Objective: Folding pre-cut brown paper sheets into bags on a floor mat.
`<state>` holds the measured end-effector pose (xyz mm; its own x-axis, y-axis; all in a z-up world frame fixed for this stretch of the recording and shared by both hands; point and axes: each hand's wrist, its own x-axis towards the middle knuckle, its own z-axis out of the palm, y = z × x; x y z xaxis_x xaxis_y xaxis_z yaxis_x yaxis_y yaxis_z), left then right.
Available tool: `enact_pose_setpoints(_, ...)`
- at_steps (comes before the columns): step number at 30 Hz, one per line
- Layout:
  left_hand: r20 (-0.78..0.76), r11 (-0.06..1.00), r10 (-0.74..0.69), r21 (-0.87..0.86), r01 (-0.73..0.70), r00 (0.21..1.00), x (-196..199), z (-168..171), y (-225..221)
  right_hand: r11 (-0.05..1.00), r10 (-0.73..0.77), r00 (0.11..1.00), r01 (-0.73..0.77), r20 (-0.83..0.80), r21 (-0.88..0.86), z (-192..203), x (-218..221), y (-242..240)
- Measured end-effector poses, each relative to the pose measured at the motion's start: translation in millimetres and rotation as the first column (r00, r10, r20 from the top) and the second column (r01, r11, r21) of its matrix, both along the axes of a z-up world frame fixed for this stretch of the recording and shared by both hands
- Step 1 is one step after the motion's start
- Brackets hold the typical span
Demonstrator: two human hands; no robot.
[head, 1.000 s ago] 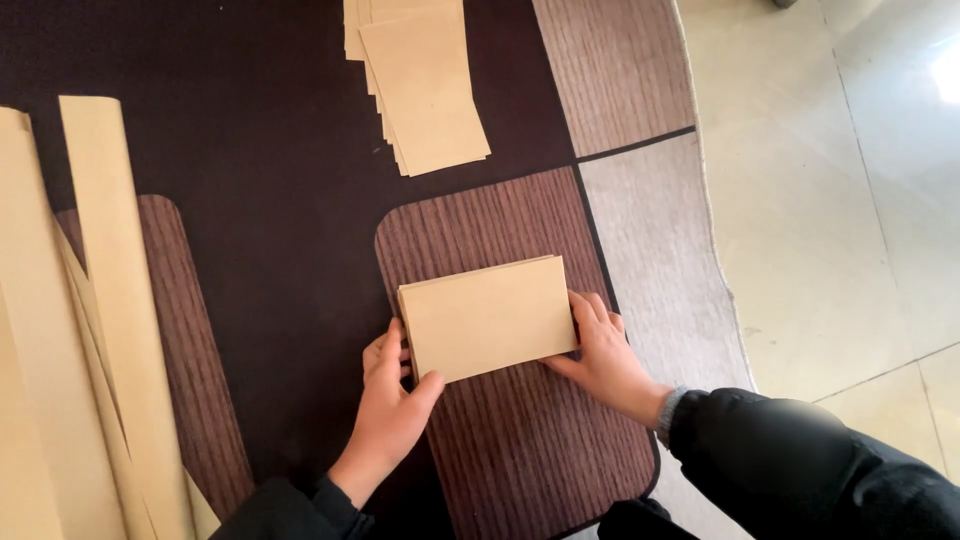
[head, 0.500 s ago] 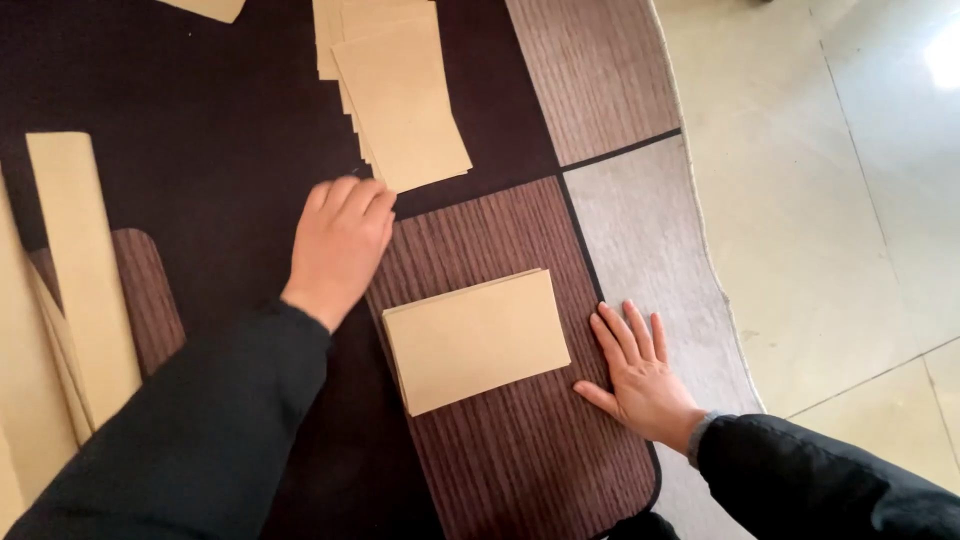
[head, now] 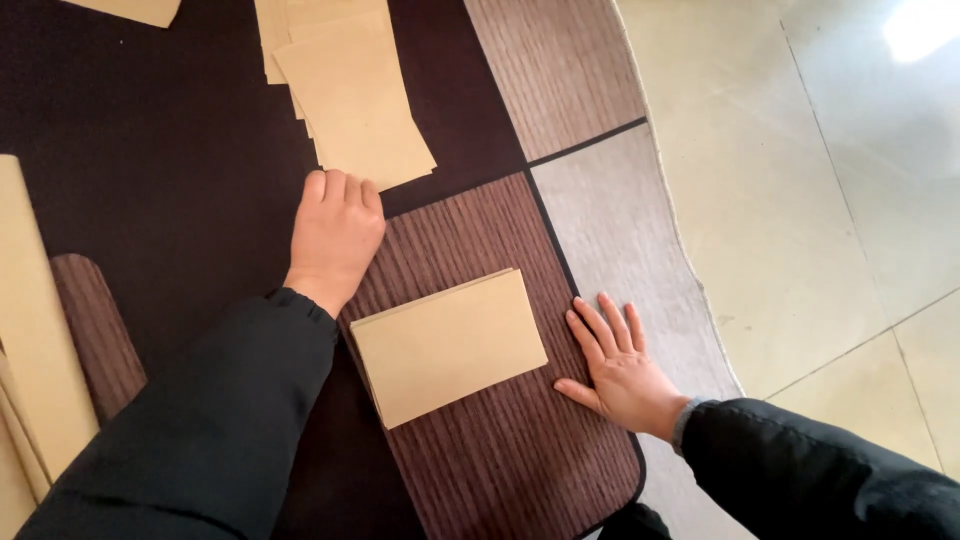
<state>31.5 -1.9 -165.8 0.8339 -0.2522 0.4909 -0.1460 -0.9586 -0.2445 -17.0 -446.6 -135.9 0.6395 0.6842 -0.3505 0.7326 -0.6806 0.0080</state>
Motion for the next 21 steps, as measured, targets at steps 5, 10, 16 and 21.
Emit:
enact_pose_setpoints(5, -0.042, 0.994, 0.086, 0.076, -0.082, 0.995, -5, 13, 1, 1.0, -0.02, 1.0, 0.02, -0.021, 0.008, 3, 0, 3)
enact_pose_setpoints(10, -0.024, 0.998, 0.056, 0.037, -0.055, 0.998, -11, 21, 5, 1.0, -0.024, 0.999, 0.024, -0.049, -0.009, 5, 0, 3)
enact_pose_setpoints(16, 0.057, 0.991, 0.056, -0.126, -0.048, 0.997, -30, 61, 11, 1.0, -0.026, 0.997, 0.026, -0.069, -0.008, 8, 1, 1)
enact_pose_setpoints(21, 0.162, 0.937, 0.097, -0.348, -0.035, 0.982, -73, 136, -7, 0.977, -0.172, 0.961, 0.195, -0.218, 0.089, 46, 7, 21)
